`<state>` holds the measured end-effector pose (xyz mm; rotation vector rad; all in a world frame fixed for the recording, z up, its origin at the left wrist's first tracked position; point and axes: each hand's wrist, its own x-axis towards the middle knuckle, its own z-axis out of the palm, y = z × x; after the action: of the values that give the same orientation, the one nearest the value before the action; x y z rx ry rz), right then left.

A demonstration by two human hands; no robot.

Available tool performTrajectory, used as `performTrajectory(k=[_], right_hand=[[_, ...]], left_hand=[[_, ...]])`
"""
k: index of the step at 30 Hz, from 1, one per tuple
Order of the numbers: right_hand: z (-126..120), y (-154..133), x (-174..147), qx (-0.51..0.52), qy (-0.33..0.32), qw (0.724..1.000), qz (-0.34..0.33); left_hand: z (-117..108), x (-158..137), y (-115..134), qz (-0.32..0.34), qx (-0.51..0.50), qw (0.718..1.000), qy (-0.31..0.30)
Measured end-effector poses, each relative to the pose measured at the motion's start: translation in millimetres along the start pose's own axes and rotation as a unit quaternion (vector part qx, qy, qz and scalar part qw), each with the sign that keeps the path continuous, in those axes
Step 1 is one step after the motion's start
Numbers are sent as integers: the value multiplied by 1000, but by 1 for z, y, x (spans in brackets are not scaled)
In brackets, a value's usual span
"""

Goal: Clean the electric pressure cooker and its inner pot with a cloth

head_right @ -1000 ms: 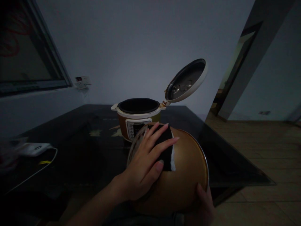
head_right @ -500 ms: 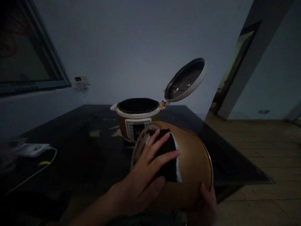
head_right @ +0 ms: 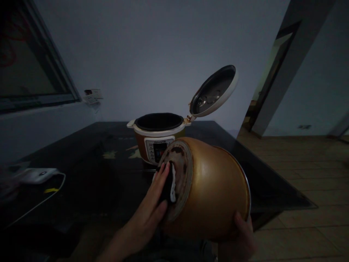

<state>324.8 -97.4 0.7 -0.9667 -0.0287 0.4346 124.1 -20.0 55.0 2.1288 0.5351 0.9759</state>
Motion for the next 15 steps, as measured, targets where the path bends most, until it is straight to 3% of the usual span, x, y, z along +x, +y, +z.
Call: performTrajectory(k=[3, 6, 9, 15], right_hand=[[-6, 2, -1, -3, -19, 1000, -2], [-19, 10, -1, -26, -57, 998, 3], [-26, 17, -1, -44, -80, 996, 9], [-13, 11, -3, -16, -67, 998, -11]], left_hand=[[-6, 19, -12, -30, 0, 999, 14], [-10, 40, -16, -12, -1, 999, 34], [-15, 48, -4, 24, -6, 998, 50], [-9, 24, 19, 118, 23, 992, -37]])
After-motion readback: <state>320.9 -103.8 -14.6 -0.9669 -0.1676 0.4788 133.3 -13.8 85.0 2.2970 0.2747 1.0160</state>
